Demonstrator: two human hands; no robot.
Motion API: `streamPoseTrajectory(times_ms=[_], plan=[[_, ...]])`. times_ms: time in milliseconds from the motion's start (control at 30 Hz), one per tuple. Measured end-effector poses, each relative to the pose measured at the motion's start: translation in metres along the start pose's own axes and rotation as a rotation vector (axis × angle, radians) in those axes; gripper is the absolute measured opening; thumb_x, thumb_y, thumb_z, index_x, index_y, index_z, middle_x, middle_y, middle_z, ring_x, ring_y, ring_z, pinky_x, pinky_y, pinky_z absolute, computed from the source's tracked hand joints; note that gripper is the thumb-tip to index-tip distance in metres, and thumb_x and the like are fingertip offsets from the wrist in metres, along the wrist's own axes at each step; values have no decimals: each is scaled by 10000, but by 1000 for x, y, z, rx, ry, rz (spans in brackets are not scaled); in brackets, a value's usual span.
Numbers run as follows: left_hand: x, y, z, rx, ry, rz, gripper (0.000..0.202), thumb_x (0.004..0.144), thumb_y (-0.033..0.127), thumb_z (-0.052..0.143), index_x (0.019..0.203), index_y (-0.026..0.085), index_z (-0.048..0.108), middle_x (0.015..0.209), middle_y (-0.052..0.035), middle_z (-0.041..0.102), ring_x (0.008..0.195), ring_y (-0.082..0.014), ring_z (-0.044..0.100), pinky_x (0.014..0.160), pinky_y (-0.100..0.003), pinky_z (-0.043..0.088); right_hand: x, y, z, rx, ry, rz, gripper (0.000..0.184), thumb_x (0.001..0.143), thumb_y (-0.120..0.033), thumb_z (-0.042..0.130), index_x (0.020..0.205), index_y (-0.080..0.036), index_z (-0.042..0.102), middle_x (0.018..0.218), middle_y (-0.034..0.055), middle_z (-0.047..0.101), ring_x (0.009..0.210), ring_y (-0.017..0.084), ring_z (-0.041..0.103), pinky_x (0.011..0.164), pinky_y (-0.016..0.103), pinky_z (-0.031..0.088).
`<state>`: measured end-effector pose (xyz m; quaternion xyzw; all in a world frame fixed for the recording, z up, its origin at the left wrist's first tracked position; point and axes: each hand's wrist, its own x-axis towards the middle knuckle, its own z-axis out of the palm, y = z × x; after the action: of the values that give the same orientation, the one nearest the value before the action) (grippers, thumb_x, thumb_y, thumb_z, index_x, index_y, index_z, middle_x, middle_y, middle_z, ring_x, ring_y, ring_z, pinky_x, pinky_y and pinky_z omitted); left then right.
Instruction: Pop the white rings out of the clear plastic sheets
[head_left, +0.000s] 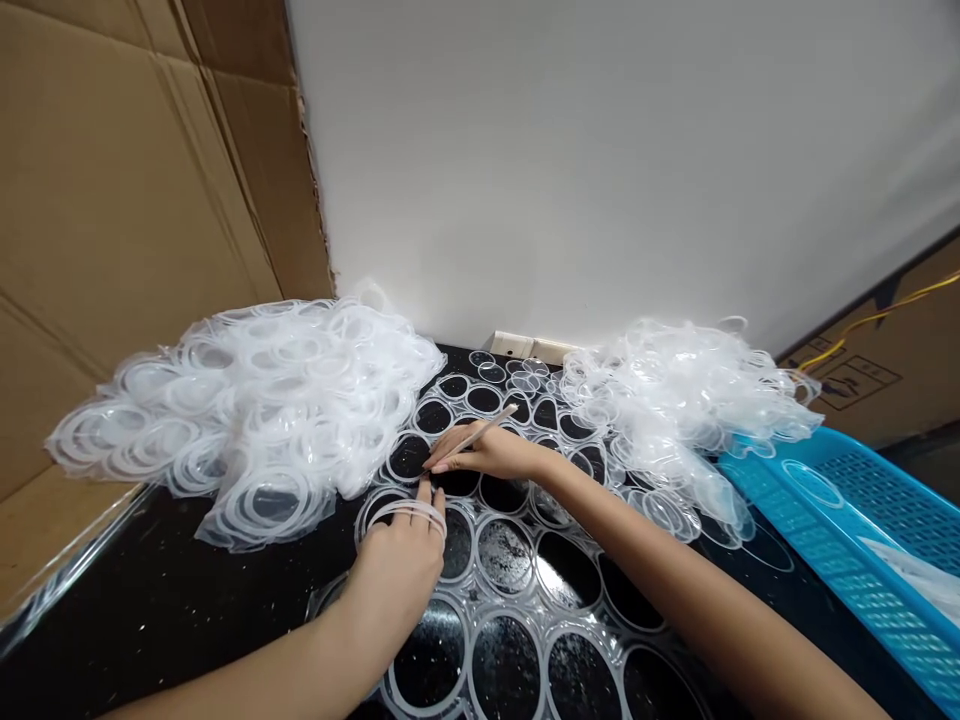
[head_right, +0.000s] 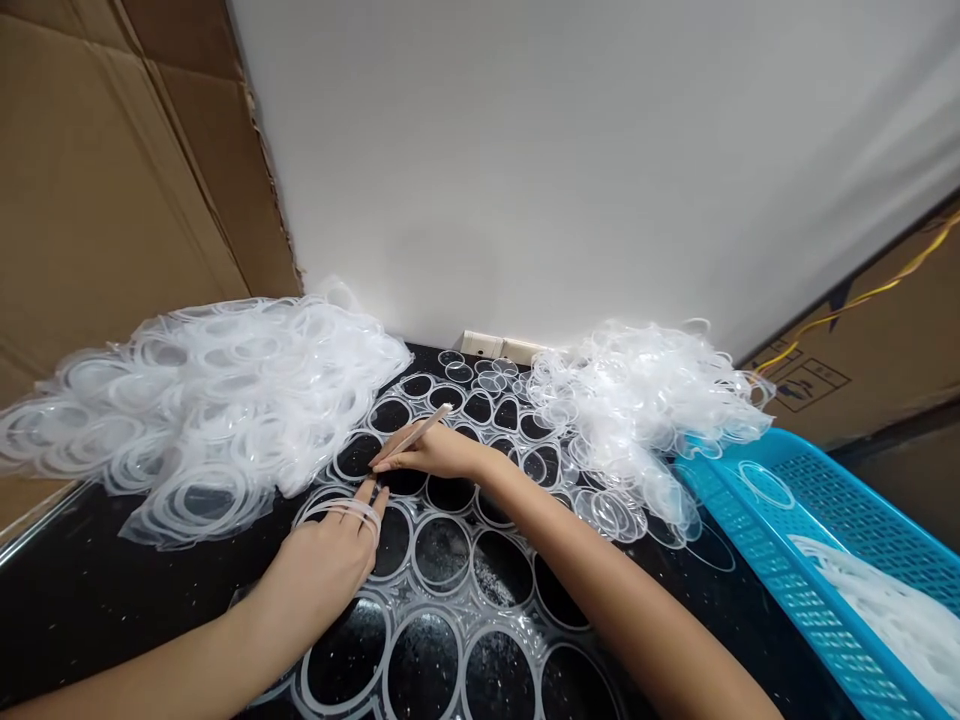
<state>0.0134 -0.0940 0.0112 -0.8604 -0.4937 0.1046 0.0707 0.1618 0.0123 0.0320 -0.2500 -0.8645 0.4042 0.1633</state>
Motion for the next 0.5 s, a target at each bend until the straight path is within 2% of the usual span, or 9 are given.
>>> streamPoseTrajectory(times_ms=[267,500], plan=[[2,0,3,-54,-5,2,491,805,114,425,1290,54,373,1316,-254,366,1080,-280,533,639,-294,536,-1,-1,2,-70,14,-48,189,807,-221,561,937,-123,658,952,82,669,908,139,607,813,282,494],[3,-5,-6,-78,-31,27,485,796,93,424,1276,34,391,1289,-274,406,1031,-265,567,639,-279,533,2,1,12,-311,9,-229,214,865,-196,476,975,-106,636,953,87,671,922,140,586,843,297,475]])
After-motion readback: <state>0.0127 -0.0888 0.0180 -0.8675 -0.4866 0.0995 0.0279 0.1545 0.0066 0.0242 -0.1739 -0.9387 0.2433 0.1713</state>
